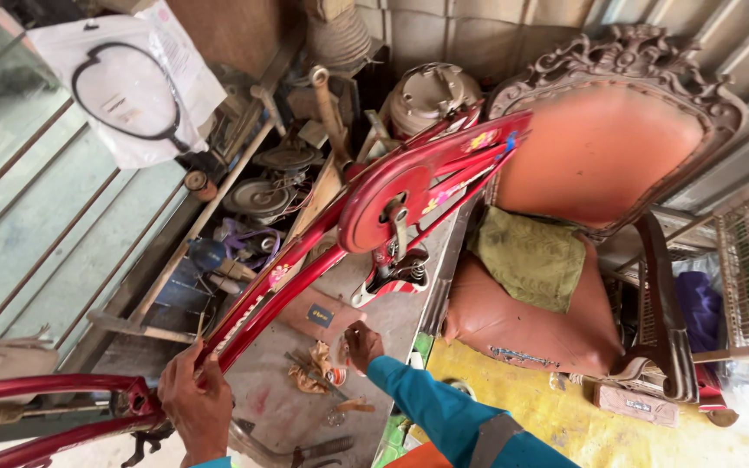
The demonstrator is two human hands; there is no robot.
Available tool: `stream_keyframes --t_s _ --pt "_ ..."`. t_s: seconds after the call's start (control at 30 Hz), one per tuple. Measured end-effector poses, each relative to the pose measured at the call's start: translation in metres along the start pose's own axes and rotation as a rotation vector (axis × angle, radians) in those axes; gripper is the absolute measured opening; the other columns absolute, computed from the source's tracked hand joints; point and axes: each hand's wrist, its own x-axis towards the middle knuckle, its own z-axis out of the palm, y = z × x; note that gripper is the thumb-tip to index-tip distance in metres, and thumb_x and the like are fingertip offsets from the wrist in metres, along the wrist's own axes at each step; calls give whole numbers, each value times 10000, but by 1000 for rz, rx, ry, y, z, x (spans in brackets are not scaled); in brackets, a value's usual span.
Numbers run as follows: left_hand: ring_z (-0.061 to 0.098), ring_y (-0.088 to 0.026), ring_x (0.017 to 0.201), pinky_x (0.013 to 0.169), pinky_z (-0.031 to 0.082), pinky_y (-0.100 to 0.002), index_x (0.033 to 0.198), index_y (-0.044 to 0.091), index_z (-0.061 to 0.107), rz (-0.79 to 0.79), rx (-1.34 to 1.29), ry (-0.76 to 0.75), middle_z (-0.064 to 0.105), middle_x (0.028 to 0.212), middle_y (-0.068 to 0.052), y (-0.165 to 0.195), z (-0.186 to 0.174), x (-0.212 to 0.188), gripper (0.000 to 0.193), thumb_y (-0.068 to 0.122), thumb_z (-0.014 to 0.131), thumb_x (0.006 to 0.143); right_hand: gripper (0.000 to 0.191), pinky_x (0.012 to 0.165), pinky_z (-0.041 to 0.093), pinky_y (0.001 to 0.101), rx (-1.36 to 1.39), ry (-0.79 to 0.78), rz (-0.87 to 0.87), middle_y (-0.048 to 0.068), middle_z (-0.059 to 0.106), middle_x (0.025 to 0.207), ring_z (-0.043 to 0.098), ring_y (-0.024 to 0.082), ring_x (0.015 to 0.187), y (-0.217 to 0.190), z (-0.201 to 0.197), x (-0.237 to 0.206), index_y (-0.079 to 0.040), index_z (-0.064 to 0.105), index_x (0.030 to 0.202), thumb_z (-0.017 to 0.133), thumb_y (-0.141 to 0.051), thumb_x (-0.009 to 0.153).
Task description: The person wipes down a red bicycle frame with a cloth, then pours liquid from a plastic bottle onto a cloth and continues wiping the frame and chain area. They then pick up a red fender, position it against the frame, and hold it in place while working on the bicycle.
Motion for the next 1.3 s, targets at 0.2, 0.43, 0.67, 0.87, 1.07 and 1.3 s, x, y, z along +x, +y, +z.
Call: stream_keyframes --t_s 0.2,0.43,0.67,0.87,1.07,1.3 --pt "639 -371 1144 936 517 -481 1229 27 700 -57 21 -14 706 1119 -164 2 1 -2 312 42 711 918 435 770 580 438 13 -208 -272 226 746 1025 735 358 909 -19 2 -12 -70 643 1332 577 -115 905" --pt "665 -367 1062 922 528 -483 1239 40 708 -37 1 43 708 1091 -162 -3 7 -5 352 35 722 887 358 925 529 515 -424 -359 -191 212 724 1085 670 441 993 -14 -24 -34 -70 722 1170 663 -262 873" --pt "661 -371 1016 913 521 -485 1097 51 714 85 -41 177 702 1035 -160 8 1 10 274 174 770 859 203 833 577 428 -369 -428 -288 140 769 988 720 330 910 -2 -39 -27 -76 778 1015 708 -233 908" --pt "650 -345 880 843 487 -477 856 65 699 -25 -16 121 690 863 -126 -4 2 48 292 332 677 971 237 741 594 318 1 -587 -392 98 785 989 753 184 901 -109 -59 -13 -27 727 1161 706 -102 937" --pt "556 -333 683 751 420 -498 606 43 549 -41 -91 139 568 632 -123 -13 16 74 494 336 603 1000 235 745 630 291 -50 -520 -669 115 797 1020 784 149 913 -276 -94 -20 3 737 1182 732 -54 953" --pt "441 -372 554 606 320 -516 574 34 461 80 -130 272 452 583 -188 -34 31 71 583 338 592 1054 245 791 627 298 -167 -528 -770 104 782 1052 771 150 948 -351 -104 -26 3 716 1217 693 -26 975"
